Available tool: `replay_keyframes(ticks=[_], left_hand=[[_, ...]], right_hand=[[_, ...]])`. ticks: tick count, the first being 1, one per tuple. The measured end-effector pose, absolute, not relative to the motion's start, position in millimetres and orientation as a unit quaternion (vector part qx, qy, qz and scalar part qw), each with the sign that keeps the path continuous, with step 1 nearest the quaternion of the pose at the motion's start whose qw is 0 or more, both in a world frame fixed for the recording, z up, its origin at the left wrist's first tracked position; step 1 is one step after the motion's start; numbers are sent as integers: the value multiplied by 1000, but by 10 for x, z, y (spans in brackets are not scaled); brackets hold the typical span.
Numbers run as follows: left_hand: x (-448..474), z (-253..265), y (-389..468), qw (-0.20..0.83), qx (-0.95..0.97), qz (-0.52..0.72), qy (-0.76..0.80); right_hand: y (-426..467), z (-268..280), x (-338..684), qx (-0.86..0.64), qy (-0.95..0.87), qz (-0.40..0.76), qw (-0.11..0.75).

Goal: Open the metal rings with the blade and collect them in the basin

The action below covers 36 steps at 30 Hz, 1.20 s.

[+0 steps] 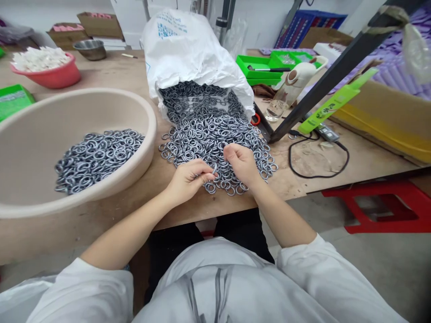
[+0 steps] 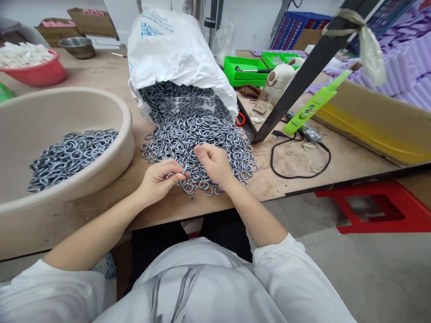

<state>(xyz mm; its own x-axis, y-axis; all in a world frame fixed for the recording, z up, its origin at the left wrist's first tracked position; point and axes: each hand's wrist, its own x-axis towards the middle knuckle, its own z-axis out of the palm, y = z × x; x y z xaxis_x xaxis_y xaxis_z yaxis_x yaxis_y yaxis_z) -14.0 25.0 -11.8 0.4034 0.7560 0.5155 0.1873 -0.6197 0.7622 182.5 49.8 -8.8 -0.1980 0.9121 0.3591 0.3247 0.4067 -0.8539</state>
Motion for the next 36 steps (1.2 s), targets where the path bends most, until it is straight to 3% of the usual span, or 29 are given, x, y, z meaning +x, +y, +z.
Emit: replay_keyframes(ticks=[8, 11, 14, 18, 25, 34, 36], left_hand=[[-191, -128, 285, 331, 758, 461, 321], [-176, -79, 257, 352, 740, 463, 337], [-142, -81, 256, 412, 683, 466, 383], [-95, -121, 298, 559, 540, 484, 402], [-96, 9, 342, 750, 294, 452, 384], [-36, 247, 140, 749, 271, 469, 383], [-29, 249, 67, 741, 299, 459, 389]], right_hand=[[553, 36, 1756, -406, -706, 427, 393], [785, 97, 1863, -533, -709, 270, 374], [921, 105, 1925, -623, -740, 102, 232], [929, 51, 1902, -648, -747, 38, 147], [936, 14, 1912, -631, -766, 15, 117], [802, -14, 1899, -606, -782, 17, 145], [785, -23, 1907, -603, -774, 46, 186]])
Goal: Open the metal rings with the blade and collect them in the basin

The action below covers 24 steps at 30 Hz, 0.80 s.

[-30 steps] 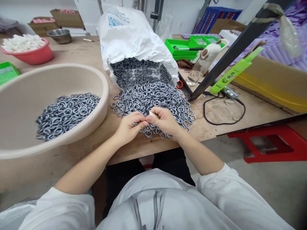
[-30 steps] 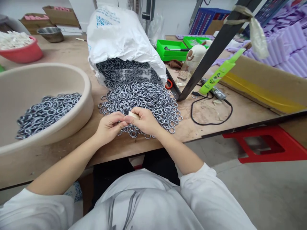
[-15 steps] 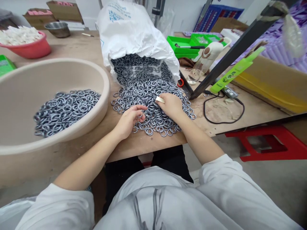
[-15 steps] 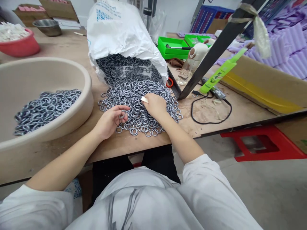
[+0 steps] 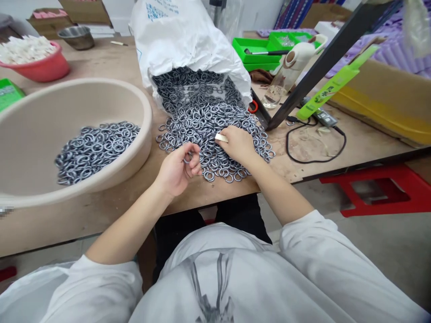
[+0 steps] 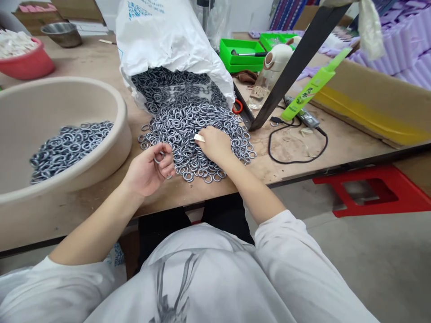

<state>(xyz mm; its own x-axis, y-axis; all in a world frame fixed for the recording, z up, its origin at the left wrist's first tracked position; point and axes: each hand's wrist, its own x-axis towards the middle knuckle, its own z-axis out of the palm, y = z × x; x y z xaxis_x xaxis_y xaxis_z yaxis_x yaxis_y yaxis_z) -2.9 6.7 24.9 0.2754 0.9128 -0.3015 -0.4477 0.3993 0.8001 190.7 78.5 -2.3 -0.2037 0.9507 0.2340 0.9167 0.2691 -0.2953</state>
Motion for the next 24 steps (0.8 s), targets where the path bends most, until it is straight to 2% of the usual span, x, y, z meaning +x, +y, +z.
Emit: replay_keyframes(ticks=[2, 5, 7, 9, 13, 19, 24], left_hand=[[-13, 196, 32, 721, 334, 455, 404], [48, 57, 60, 688, 368, 455, 429], [106, -33, 96, 668, 399, 459, 429], [158, -100, 115, 649, 451, 457, 408], [188, -179, 75, 638, 513, 446, 361], [123, -209, -10, 712, 472, 396, 338], [133, -152, -51, 759, 416, 374, 333]], right_hand=[[728, -24, 1892, -584, -751, 134, 279], [523, -42, 1784, -509, -648, 371, 428], [334, -82, 1670, -458, -567, 492, 476], [154, -138, 1566, -438, -502, 540, 515], [-60, -227, 1515, -438, -486, 522, 548], [-147, -274, 1637, -429, -625, 396, 517], [-189, -322, 1578, -449, -580, 418, 535]])
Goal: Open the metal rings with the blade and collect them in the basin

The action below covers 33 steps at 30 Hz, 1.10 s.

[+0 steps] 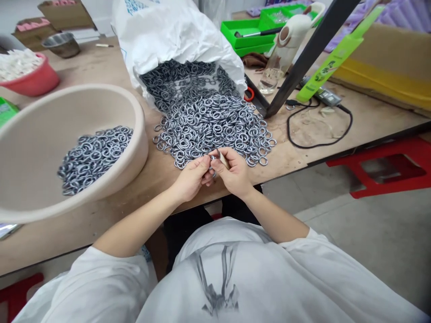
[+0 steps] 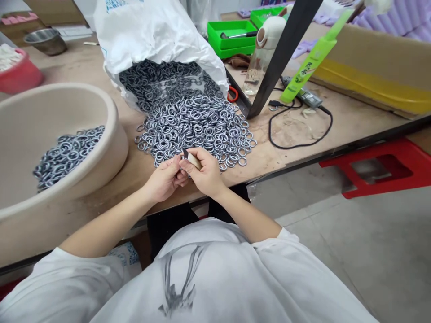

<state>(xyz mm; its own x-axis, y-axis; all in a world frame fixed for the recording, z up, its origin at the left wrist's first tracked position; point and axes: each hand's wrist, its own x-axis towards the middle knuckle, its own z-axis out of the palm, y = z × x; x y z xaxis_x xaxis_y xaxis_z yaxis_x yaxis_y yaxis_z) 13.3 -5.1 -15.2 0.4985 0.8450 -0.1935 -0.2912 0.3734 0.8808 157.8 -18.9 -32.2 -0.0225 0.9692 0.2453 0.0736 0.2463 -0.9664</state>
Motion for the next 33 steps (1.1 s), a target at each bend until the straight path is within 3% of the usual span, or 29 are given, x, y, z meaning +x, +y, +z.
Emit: replay_keyframes(ticks=[10, 18, 24, 30, 33], left_hand=[[120, -77, -77, 757, 386, 401, 342], [111, -97, -73, 764, 349, 423, 341], [111, -72, -89, 763, 361, 408, 347], [91, -57, -92, 772, 410, 376, 308], [40, -59, -15, 753, 409, 411, 311]], right_hand=[[-96, -193, 1656, -467, -632, 372, 494], [-227, -31, 1677, -461, -780, 207, 369], [-208, -69, 1653, -477, -790, 188, 335], [-14, -139, 1853, -601, -684, 172, 376], [-32, -143, 1895, -615, -704, 149, 323]])
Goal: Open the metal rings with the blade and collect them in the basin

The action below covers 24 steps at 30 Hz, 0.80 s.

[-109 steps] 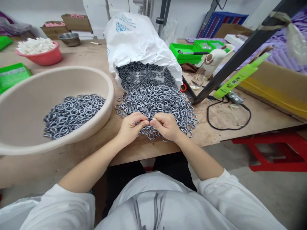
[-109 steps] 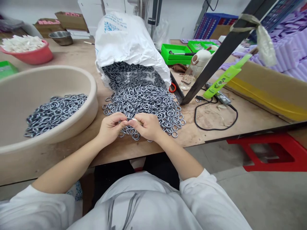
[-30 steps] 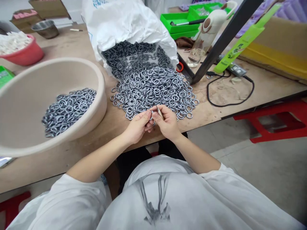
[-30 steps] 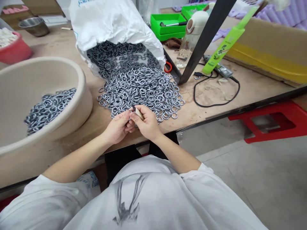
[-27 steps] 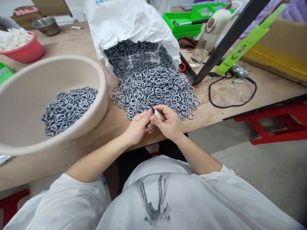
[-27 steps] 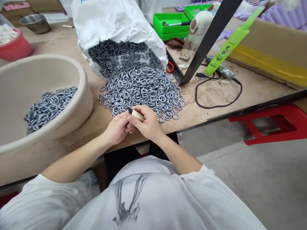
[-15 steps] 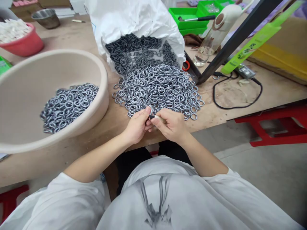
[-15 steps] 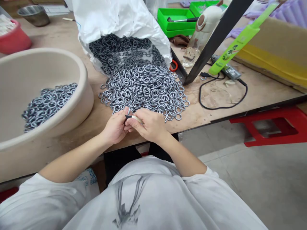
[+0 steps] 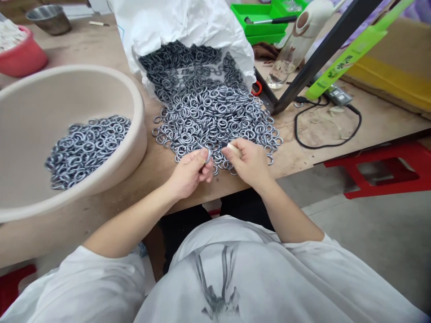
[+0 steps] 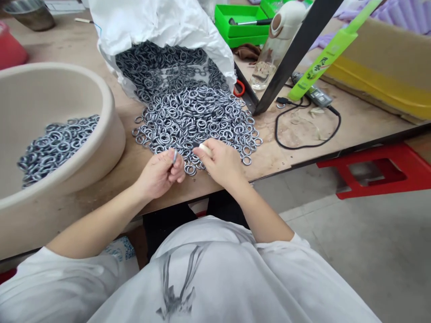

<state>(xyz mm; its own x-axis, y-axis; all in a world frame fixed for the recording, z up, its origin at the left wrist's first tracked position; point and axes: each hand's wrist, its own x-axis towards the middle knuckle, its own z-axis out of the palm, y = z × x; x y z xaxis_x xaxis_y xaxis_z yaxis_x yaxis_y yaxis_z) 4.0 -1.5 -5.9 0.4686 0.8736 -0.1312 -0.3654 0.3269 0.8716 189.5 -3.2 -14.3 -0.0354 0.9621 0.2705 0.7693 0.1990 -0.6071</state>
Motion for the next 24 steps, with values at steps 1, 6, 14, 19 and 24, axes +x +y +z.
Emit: replay_keyframes(ticks=[1, 6, 14, 19, 24], left_hand=[[18, -61, 22, 741, 405, 430, 319], [-62, -51, 170, 707, 379, 484, 349], [-56, -61, 227, 747, 302, 423, 415], [-16, -144, 157, 706, 403, 404, 420], [14, -181, 83, 681, 472, 395, 397]], right_hand=[[-59, -146, 1883, -612, -718, 142, 298], [-137, -208, 1757, -627, -749, 104, 188], [9, -171, 1809, -622, -692, 222, 292], [16, -52, 1780, -539, -621, 408, 397], [25, -36, 1669, -497, -592, 474, 422]])
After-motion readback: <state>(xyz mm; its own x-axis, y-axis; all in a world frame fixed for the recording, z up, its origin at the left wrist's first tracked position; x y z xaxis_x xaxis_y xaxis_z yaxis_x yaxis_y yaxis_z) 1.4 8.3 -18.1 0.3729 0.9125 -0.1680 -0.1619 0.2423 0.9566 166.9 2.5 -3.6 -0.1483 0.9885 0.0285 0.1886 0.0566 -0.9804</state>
